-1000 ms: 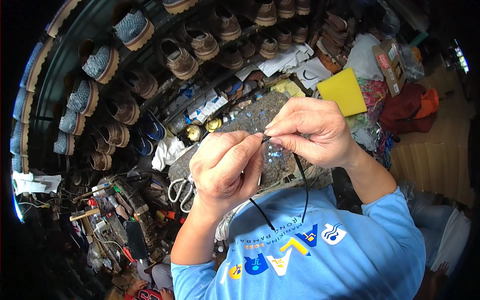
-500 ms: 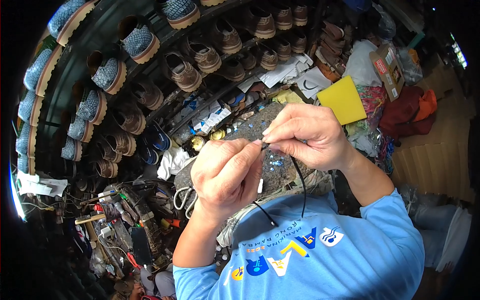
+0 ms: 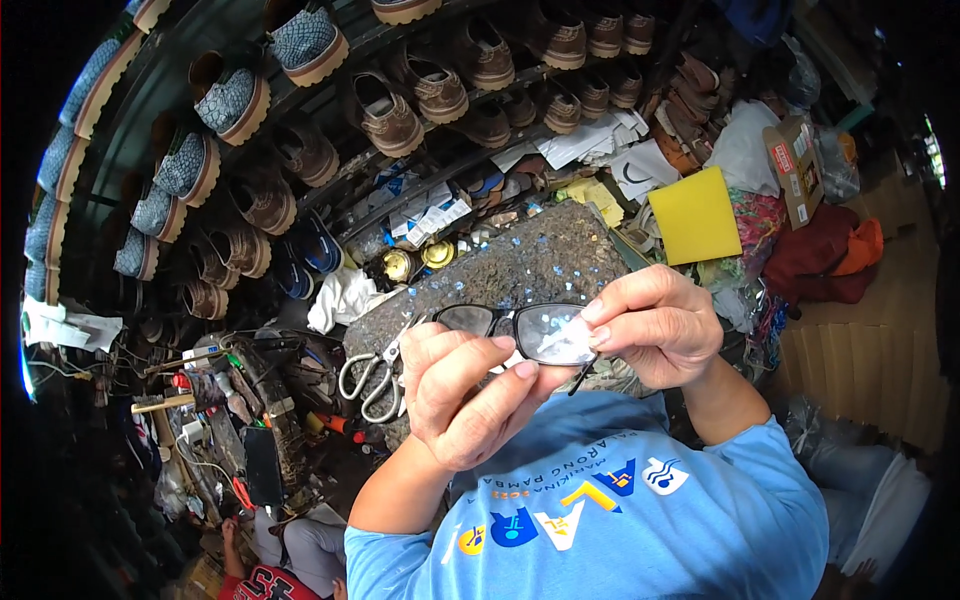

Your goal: Repairing a pair of eyeglasses using adhesive and small components, followed by inspecting finished shoes on a rack.

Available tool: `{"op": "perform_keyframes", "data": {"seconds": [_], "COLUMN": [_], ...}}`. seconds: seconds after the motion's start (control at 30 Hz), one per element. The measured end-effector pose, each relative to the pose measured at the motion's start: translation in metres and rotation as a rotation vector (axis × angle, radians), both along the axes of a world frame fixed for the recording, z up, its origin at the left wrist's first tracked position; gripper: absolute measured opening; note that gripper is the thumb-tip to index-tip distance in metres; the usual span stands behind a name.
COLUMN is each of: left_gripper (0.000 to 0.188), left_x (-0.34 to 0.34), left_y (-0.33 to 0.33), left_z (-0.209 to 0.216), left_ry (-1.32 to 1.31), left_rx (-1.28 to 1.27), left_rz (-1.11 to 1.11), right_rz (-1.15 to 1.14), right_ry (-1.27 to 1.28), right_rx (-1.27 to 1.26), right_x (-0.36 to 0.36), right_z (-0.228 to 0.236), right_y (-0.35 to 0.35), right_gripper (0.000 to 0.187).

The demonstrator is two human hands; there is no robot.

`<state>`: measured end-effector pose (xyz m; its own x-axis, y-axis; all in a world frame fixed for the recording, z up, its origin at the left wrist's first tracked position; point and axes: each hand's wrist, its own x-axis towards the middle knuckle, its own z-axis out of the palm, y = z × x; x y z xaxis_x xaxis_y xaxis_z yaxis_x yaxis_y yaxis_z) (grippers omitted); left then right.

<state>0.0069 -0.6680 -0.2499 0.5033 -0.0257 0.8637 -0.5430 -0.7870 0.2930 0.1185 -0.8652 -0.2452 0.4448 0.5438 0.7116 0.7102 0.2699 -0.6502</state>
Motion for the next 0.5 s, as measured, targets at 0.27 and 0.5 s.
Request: {"op": "perform_keyframes", "data": {"seconds": [0.27, 0.5], "left_gripper": [0.044, 0.04], "left_x": [-0.0068, -0.0005], "left_y": [-0.0021, 0.0001], "left_z": [0.0006, 0.0], "left_ry": [-0.004, -0.042], "left_rx": [0.08, 0.102], "left_rz": [0.024, -0.022], "right_rz": [0.003, 0.056], "right_ry": [0.025, 0.065], "right_rx": [0.037, 0.009], "right_x": [-0.0062, -0.0064], "right_z": [-0.0036, 0.001], "right_y": [-0.0013, 0.0003], "right_gripper": [0.016, 0.018]}}
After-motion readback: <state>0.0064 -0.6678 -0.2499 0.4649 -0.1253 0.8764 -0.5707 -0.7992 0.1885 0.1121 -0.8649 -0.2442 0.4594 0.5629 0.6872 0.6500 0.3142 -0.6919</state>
